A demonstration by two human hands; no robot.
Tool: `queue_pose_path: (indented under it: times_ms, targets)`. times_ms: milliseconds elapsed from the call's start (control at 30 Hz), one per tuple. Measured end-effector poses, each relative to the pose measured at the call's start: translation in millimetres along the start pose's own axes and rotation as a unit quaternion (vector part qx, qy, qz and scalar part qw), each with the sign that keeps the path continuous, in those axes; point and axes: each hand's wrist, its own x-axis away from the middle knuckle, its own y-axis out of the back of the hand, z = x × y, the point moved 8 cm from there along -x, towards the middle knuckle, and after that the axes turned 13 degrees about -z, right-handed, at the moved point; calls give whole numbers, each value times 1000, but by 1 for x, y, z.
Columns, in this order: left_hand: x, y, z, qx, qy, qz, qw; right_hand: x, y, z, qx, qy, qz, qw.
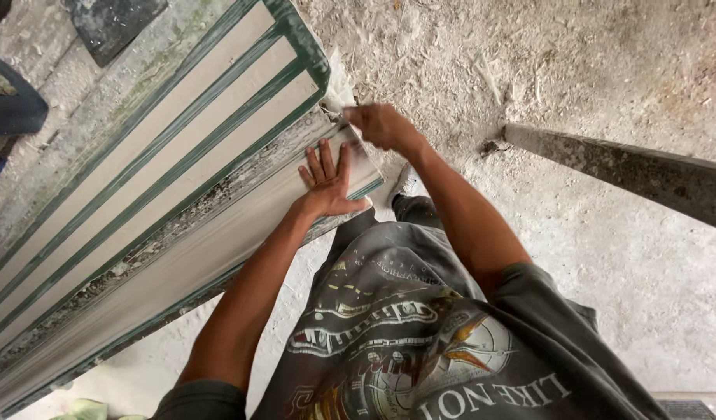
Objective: The person mixes a plaster slurry in a plastic basin, stirring it by hand and with a small scraper, then carries the basin to a table of long decorative moldings. They scoop plaster with a trowel and spread it along the surface and edges of the moldings, smoothing the coating with their hand.
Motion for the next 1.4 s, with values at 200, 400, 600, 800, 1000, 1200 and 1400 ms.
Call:
queue_pose_path:
  times_ms: [200,400,600,800,1000,1200,1400]
  targets:
    - [7,13,-8,62,-18,-51,997,13,29,-21,-152,-30,-103,983]
    - [2,5,-3,106,-22,-93,990,106,-25,-113,-85,-233,-46,968]
    - [34,20,20,261,-103,-339,898,134,-60,-102,-331,-230,-4,915]
    - [101,1,131,115,139,-392,902,98,-27,-40,61,-114,-113,985]
    - [93,-24,157,142,129,-231,954,26,-116,90,441,230,-43,867]
    - [95,-9,148,58,71,-396,914,-11,-180,96,649,143,154,731]
    - [77,-40,143,232,60,-178,954,-22,41,23,742,-38,119,658]
